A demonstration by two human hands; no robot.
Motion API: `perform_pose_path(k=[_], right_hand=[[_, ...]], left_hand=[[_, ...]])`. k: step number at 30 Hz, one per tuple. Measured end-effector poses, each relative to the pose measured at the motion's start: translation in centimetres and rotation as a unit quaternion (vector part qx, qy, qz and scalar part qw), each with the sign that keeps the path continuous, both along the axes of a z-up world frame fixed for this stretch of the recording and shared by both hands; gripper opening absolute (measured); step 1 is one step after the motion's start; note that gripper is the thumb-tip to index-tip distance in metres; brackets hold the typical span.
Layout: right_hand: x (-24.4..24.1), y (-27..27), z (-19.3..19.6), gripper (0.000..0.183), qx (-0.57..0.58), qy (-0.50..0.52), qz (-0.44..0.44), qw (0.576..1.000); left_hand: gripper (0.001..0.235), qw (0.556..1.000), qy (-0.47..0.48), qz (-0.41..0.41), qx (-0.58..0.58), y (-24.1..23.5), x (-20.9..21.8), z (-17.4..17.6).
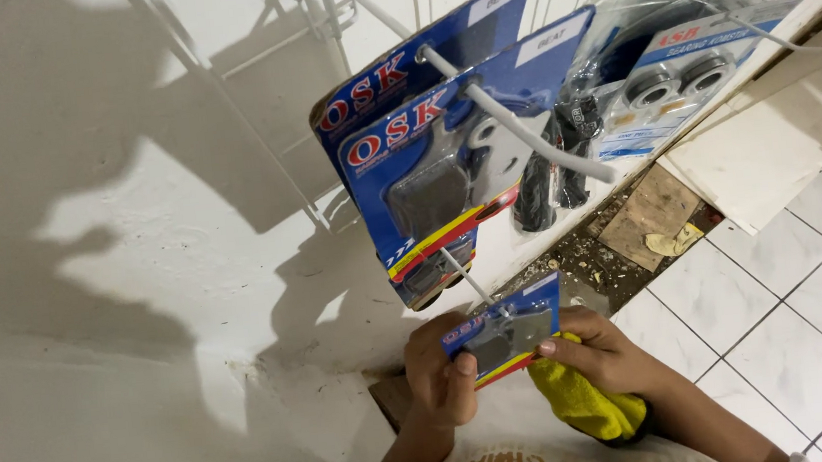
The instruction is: The person wipes a packaged tool with a yellow cloth, cleaning the plastic and cardboard packaging. They then hang the item on a wall display rack and proceed to wipe another similar packaged tool.
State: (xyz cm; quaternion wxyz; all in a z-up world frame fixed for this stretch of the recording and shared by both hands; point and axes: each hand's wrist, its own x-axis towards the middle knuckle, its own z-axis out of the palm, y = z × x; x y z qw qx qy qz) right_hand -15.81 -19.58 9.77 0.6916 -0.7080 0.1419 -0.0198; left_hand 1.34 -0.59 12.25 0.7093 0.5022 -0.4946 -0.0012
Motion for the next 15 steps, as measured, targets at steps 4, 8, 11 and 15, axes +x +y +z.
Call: perform_pose_path(k=[4,8,11,15], right_hand=[[0.5,0.1,-0.1,0.026,-0.002,-0.012,-0.007,1.000],[1.8,0.8,1.6,0.029,-0.014,-0.037,-0.019,0.999],[2.2,1.0,0.9,0.030,0.059,0.037,-0.082,0.994],[2.9,1.0,3.1,0.031,0.007,0.024,-0.060,0.998]], left_hand=[[0.034,0.998,0.052,-0.008,0.030,-0.1,0.1,-0.6],[0.030,0.999,0.041,0.028,-0.019,-1.0,0.0,-0.3],[0.025,0.997,-0.028,0.062,-0.035,-1.2,0.3,1.1],[0.021,0.996,0.008,0.080,0.024,-1.3,0.1,-0.3]])
